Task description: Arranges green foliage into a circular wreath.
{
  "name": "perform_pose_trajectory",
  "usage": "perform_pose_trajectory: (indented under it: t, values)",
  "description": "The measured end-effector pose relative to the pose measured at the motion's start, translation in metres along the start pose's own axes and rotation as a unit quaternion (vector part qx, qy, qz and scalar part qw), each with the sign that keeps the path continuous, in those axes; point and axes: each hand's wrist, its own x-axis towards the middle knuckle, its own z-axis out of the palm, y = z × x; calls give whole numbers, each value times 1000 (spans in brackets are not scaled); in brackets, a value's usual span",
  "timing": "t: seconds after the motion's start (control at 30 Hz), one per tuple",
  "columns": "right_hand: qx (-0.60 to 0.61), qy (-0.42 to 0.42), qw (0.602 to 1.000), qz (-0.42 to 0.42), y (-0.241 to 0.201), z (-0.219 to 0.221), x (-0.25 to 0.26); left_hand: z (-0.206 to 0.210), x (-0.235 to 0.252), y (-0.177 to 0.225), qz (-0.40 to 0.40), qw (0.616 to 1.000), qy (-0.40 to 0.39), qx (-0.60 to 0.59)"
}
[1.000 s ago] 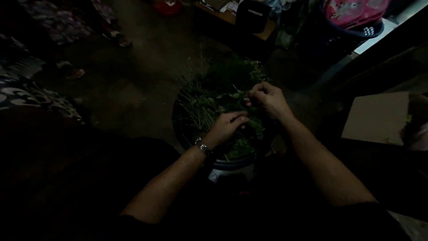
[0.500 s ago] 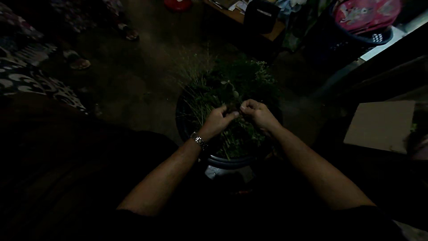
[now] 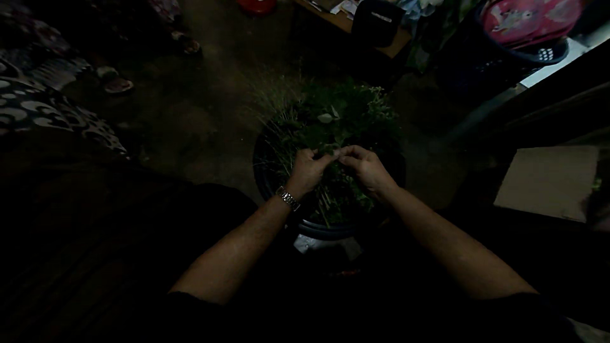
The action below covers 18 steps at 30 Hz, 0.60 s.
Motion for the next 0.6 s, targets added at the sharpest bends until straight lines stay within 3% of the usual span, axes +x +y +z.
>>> perform_pose_trajectory:
  t: [0.13,0.37,0.6]
  values:
    - [-21,22,999,-35,-3,3,-2,-2,2,3,3,998,2,64]
    - [-37,64,997,-33,-7,6,-6,1,4,-3,8,998,-20,67]
    - [15,60,997,-37,-9,5,-7,4,6,-9,-24,994,-36,-96]
